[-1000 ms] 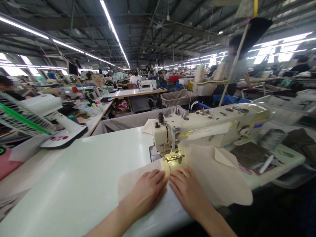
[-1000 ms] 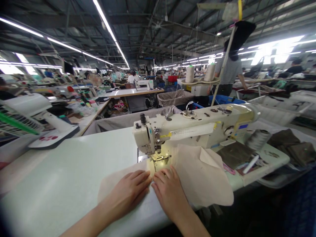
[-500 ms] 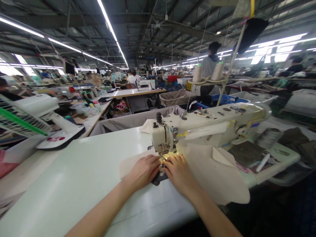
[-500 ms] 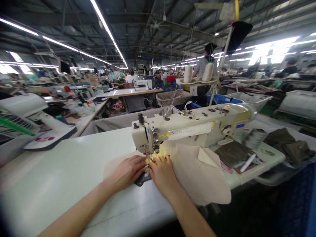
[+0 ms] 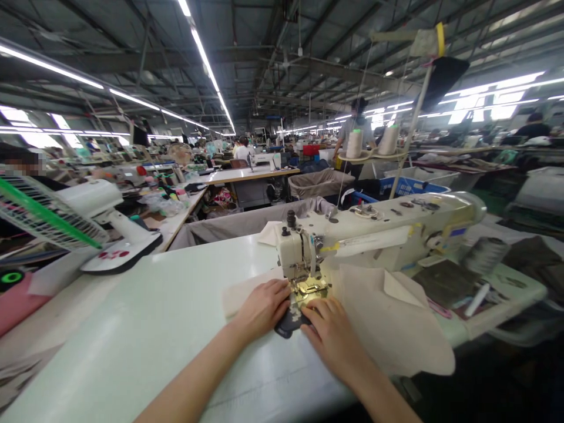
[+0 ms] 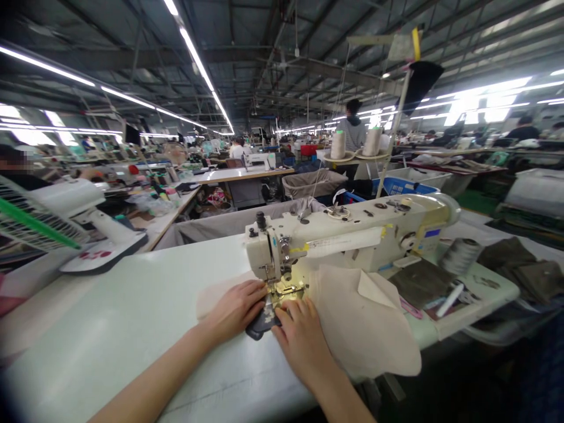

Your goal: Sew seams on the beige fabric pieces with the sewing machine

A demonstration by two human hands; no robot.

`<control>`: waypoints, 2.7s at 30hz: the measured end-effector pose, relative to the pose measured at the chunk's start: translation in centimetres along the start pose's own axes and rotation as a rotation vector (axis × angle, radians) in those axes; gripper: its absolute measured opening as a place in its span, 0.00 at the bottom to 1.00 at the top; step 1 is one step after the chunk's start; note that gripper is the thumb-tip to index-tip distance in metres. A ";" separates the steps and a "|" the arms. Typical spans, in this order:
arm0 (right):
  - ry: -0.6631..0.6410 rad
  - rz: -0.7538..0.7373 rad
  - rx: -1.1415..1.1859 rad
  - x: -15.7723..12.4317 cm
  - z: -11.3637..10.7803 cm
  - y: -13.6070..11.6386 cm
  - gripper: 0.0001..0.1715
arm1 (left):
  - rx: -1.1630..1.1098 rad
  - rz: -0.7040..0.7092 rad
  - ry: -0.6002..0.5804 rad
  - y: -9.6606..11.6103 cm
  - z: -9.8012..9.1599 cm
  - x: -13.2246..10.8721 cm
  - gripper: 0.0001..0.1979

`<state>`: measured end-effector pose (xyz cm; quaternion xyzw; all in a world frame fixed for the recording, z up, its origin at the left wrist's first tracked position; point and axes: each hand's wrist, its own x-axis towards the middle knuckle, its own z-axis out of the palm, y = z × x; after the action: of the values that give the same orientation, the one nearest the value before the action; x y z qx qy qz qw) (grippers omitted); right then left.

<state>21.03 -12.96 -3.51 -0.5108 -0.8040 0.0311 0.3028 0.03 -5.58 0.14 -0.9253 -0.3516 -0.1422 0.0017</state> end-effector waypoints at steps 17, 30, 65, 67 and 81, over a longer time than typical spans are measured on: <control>0.119 -0.049 -0.031 -1.4 0.2 1.0 0.10 | 0.004 -0.145 -0.149 2.5 -2.2 -1.2 0.13; 0.226 -0.064 0.116 -2.3 -0.6 0.9 0.14 | 0.336 -0.618 -0.403 2.7 -3.8 -2.8 0.15; 0.001 -0.083 0.129 -0.8 -0.6 0.2 0.19 | -0.035 -0.141 -0.086 4.6 0.5 -0.5 0.13; 0.016 -0.081 0.150 -0.8 -0.5 0.2 0.19 | -0.036 -0.142 -0.075 4.7 0.6 -0.5 0.14; -0.020 -0.076 0.085 -0.5 -0.6 0.1 0.18 | -0.042 -0.121 -0.034 3.9 1.0 -0.5 0.12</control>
<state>21.57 -13.51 -3.29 -0.4661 -0.8238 0.0590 0.3172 2.50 -8.76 -0.60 -0.9045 -0.4038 -0.1335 -0.0326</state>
